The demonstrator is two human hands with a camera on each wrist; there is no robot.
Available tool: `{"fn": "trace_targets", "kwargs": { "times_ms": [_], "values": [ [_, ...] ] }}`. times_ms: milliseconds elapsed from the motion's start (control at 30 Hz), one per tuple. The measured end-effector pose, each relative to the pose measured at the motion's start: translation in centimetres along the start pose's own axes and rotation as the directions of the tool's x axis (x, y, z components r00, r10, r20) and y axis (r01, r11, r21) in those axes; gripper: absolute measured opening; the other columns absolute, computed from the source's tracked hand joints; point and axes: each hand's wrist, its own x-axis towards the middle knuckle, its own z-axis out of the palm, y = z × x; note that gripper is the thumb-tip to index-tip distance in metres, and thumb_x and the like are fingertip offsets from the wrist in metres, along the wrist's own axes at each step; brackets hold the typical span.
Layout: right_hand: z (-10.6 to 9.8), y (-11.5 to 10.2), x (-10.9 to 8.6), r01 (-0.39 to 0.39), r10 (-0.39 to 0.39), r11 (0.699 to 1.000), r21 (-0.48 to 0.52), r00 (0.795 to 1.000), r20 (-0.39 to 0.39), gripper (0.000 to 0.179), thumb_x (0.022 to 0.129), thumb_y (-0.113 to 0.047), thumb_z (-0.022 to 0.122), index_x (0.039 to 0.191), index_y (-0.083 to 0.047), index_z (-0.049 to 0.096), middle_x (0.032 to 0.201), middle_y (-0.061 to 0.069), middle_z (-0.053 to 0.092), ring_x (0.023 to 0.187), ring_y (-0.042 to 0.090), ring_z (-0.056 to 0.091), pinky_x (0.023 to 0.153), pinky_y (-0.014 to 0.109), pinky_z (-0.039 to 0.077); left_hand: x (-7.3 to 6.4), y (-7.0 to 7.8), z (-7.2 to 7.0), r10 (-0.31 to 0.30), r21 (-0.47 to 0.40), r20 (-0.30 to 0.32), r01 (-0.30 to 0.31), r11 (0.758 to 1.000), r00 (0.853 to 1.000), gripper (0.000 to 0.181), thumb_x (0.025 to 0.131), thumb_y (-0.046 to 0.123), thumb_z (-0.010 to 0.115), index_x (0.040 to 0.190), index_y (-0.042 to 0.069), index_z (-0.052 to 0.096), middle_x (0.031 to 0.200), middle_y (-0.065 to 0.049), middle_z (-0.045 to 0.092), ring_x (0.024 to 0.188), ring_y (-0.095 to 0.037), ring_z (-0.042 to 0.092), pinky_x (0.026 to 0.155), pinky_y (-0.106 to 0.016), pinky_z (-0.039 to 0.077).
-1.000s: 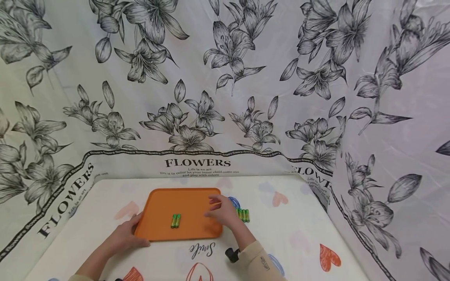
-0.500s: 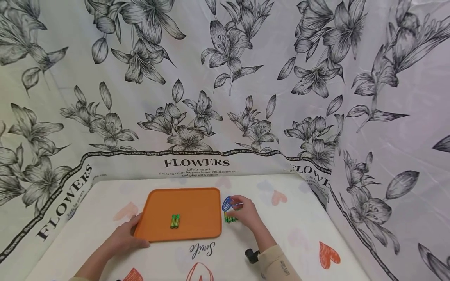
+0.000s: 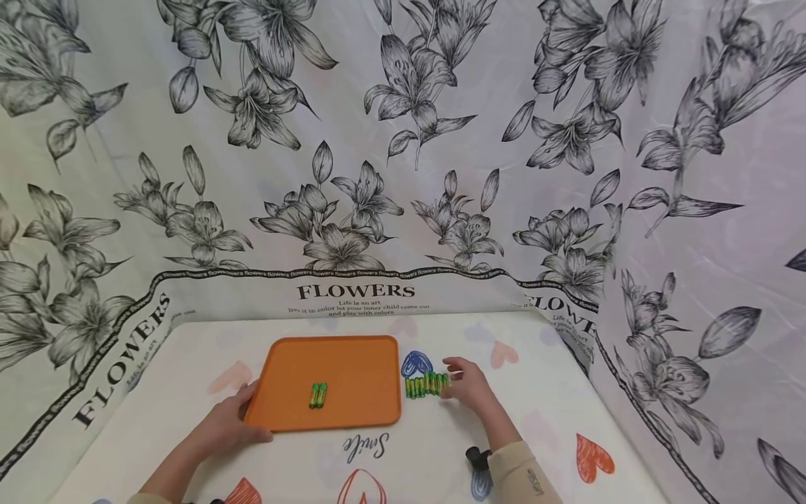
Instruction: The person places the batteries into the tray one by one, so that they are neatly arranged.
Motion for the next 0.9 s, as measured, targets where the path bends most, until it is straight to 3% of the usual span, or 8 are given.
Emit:
{"fn": "trace_targets", "kwargs": {
  "times_ms": [267, 533, 667, 900],
  "values": [
    [0.1, 1.0, 0.6, -0.040, 0.042, 0.997, -0.059, 0.999, 0.034, 0.071, 0.069, 0.008, 0.086, 0.135, -0.005, 0.062, 0.127, 0.014, 0.065, 0.114, 0.031, 0.062, 0.092, 0.048, 0.055, 0.0, 0.0, 0.0, -0.002, -0.003, -0.001, 0.002, 1.000, 1.000, 0.133, 0.059, 0.052, 0.094, 0.159, 0.001, 0.023, 0.162, -0.035, 0.014, 0.147, -0.056, 0.020, 0.115, -0.070, 0.025],
    [0.7, 1.2, 1.0, -0.016, 0.019, 0.978, -0.210, 1.000, 0.012, 0.059, 0.071, 0.007, 0.084, 0.126, -0.005, 0.067, 0.118, 0.010, 0.069, 0.106, 0.027, 0.063, 0.086, 0.044, 0.056, 0.0, 0.0, -0.1, 0.005, 0.006, -0.010, -0.005, 1.000, 1.000, 0.134, 0.058, 0.052, 0.095, 0.159, 0.001, 0.023, 0.161, -0.036, 0.014, 0.146, -0.057, 0.020, 0.115, -0.070, 0.024],
    [0.5, 1.0, 0.8, -0.036, 0.034, 0.978, -0.207, 0.999, -0.013, 0.056, 0.071, 0.006, 0.085, 0.124, -0.003, 0.068, 0.112, 0.009, 0.071, 0.103, 0.025, 0.065, 0.084, 0.043, 0.057, 0.1, 0.0, -0.1, 0.005, 0.002, -0.009, -0.005, 1.000, 1.000, 0.134, 0.058, 0.052, 0.095, 0.159, 0.000, 0.023, 0.161, -0.036, 0.014, 0.146, -0.057, 0.020, 0.115, -0.070, 0.024],
    [0.1, 1.1, 0.6, -0.058, 0.054, 0.992, -0.109, 0.998, -0.040, 0.058, 0.071, 0.005, 0.086, 0.125, 0.003, 0.065, 0.104, 0.011, 0.072, 0.097, 0.026, 0.067, 0.077, 0.039, 0.059, 0.2, -0.1, 0.0, -0.007, -0.003, 0.000, 0.007, 1.000, 1.000, 0.134, 0.058, 0.051, 0.095, 0.158, -0.002, 0.023, 0.161, -0.036, 0.014, 0.147, -0.056, 0.018, 0.116, -0.070, 0.023]
  ]
}}
